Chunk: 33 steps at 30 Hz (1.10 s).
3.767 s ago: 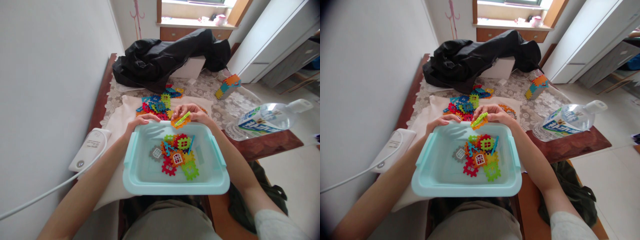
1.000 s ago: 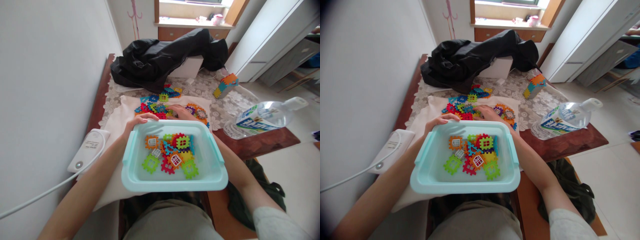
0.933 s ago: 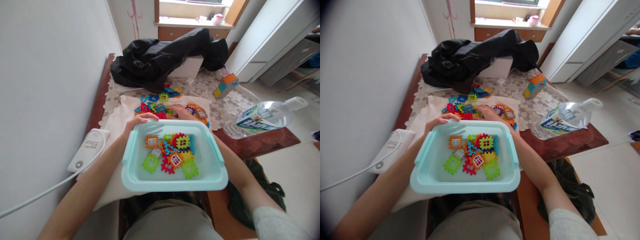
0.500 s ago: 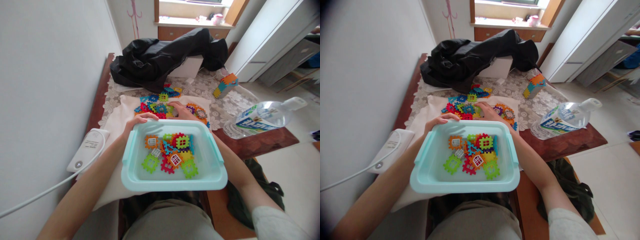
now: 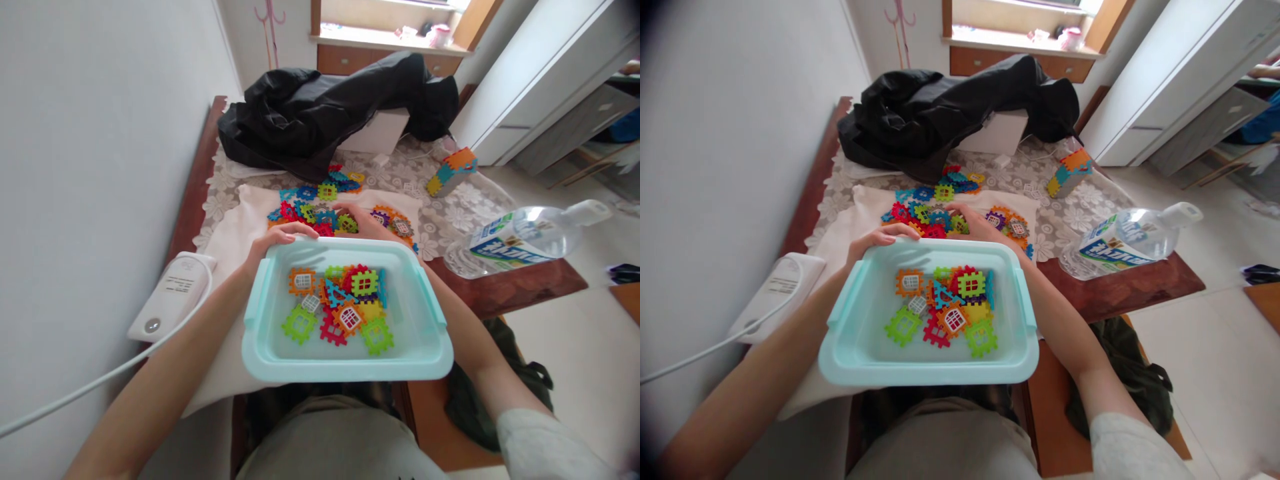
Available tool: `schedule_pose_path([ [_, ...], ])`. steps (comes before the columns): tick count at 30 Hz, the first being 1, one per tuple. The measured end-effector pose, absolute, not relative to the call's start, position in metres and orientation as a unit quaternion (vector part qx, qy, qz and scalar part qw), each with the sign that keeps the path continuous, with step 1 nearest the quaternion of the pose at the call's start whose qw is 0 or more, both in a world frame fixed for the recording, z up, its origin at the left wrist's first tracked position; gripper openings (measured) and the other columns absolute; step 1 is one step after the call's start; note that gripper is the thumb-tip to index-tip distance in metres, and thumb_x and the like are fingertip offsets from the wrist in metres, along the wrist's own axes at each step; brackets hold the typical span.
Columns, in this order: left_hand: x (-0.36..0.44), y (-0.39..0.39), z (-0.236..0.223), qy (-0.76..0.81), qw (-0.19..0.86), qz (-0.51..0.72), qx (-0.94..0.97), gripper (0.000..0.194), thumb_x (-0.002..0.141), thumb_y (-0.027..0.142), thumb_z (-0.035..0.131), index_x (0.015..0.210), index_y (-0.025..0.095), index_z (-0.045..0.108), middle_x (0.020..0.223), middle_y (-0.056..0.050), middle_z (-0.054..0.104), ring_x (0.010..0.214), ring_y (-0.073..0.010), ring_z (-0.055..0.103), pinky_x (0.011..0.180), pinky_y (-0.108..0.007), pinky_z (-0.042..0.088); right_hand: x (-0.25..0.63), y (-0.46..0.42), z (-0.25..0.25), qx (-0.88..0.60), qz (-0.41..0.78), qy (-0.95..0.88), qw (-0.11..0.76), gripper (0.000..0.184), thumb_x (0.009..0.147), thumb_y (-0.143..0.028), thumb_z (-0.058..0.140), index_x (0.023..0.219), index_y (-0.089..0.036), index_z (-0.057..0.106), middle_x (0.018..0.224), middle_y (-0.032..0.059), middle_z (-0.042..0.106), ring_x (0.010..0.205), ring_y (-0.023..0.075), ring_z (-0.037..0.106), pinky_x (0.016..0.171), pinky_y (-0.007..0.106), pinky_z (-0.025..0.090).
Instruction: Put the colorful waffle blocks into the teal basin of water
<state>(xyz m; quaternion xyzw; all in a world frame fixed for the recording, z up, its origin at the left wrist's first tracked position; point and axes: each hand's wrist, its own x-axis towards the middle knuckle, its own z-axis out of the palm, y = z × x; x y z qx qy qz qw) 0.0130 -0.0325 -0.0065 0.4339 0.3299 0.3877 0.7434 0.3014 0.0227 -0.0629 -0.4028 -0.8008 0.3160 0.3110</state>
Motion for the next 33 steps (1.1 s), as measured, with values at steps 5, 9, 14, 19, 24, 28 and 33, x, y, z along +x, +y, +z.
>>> schedule_pose_path([
  [5, 0.012, -0.033, -0.008, 0.33, 0.729, 0.395, 0.451, 0.035, 0.072, 0.036, 0.071, 0.092, 0.014, 0.089, 0.096, -0.009, 0.083, 0.079, -0.021, 0.069, 0.073, -0.03, 0.054, 0.303, 0.024, -0.061, -0.407, 0.357, -0.778, 0.32, 0.058, 0.09, -0.031, 0.084, 0.145, -0.024, 0.067, 0.138, 0.0112, 0.077, 0.127, 0.0321, 0.073, 0.117, 0.051, 0.059],
  [9, 0.012, -0.033, -0.01, 0.332, 0.736, 0.389, 0.444, 0.036, 0.07, 0.037, 0.07, 0.093, 0.016, 0.088, 0.095, -0.01, 0.083, 0.077, -0.0223, 0.071, 0.071, -0.031, 0.056, 0.303, 0.028, -0.065, -0.396, 0.391, -0.769, 0.315, 0.057, 0.09, -0.034, 0.082, 0.144, -0.026, 0.065, 0.136, 0.0101, 0.076, 0.124, 0.0314, 0.073, 0.115, 0.049, 0.06],
  [14, 0.01, -0.033, -0.012, 0.329, 0.741, 0.381, 0.445, 0.034, 0.075, 0.036, 0.066, 0.096, 0.019, 0.086, 0.096, -0.01, 0.082, 0.078, -0.0232, 0.07, 0.071, -0.033, 0.057, 0.304, 0.03, -0.067, -0.388, 0.407, -0.759, 0.328, 0.054, 0.09, -0.035, 0.08, 0.14, -0.024, 0.065, 0.134, 0.0094, 0.075, 0.123, 0.0301, 0.073, 0.114, 0.047, 0.06],
  [19, 0.009, -0.032, -0.015, 0.322, 0.732, 0.395, 0.453, 0.034, 0.074, 0.037, 0.068, 0.095, 0.017, 0.087, 0.096, -0.01, 0.082, 0.08, -0.0223, 0.071, 0.073, -0.03, 0.058, 0.304, 0.03, -0.065, -0.391, 0.406, -0.754, 0.336, 0.05, 0.09, -0.033, 0.08, 0.137, -0.024, 0.067, 0.134, 0.0094, 0.075, 0.124, 0.0293, 0.071, 0.116, 0.047, 0.058],
  [24, 0.009, -0.032, -0.016, 0.328, 0.739, 0.396, 0.435, 0.033, 0.075, 0.037, 0.069, 0.094, 0.018, 0.087, 0.096, -0.01, 0.083, 0.077, -0.0215, 0.071, 0.07, -0.028, 0.058, 0.306, 0.037, -0.069, -0.4, 0.38, -0.756, 0.351, 0.034, 0.089, -0.034, 0.082, 0.119, -0.023, 0.071, 0.126, 0.0077, 0.076, 0.122, 0.0291, 0.07, 0.117, 0.047, 0.056],
  [28, 0.01, -0.032, -0.016, 0.319, 0.735, 0.399, 0.446, 0.033, 0.074, 0.038, 0.069, 0.093, 0.018, 0.087, 0.095, -0.01, 0.082, 0.079, -0.0221, 0.072, 0.072, -0.029, 0.059, 0.308, 0.04, -0.067, -0.392, 0.376, -0.753, 0.372, 0.031, 0.089, -0.039, 0.082, 0.114, -0.024, 0.072, 0.12, 0.0066, 0.077, 0.118, 0.0297, 0.071, 0.114, 0.047, 0.057],
  [33, 0.01, -0.033, -0.014, 0.321, 0.735, 0.399, 0.445, 0.03, 0.076, 0.037, 0.069, 0.093, 0.018, 0.086, 0.099, -0.01, 0.082, 0.083, -0.0228, 0.072, 0.075, -0.029, 0.06, 0.306, 0.033, -0.054, -0.383, 0.384, -0.747, 0.383, 0.038, 0.09, -0.048, 0.082, 0.119, -0.024, 0.075, 0.128, 0.0067, 0.079, 0.125, 0.0312, 0.071, 0.119, 0.049, 0.054],
])
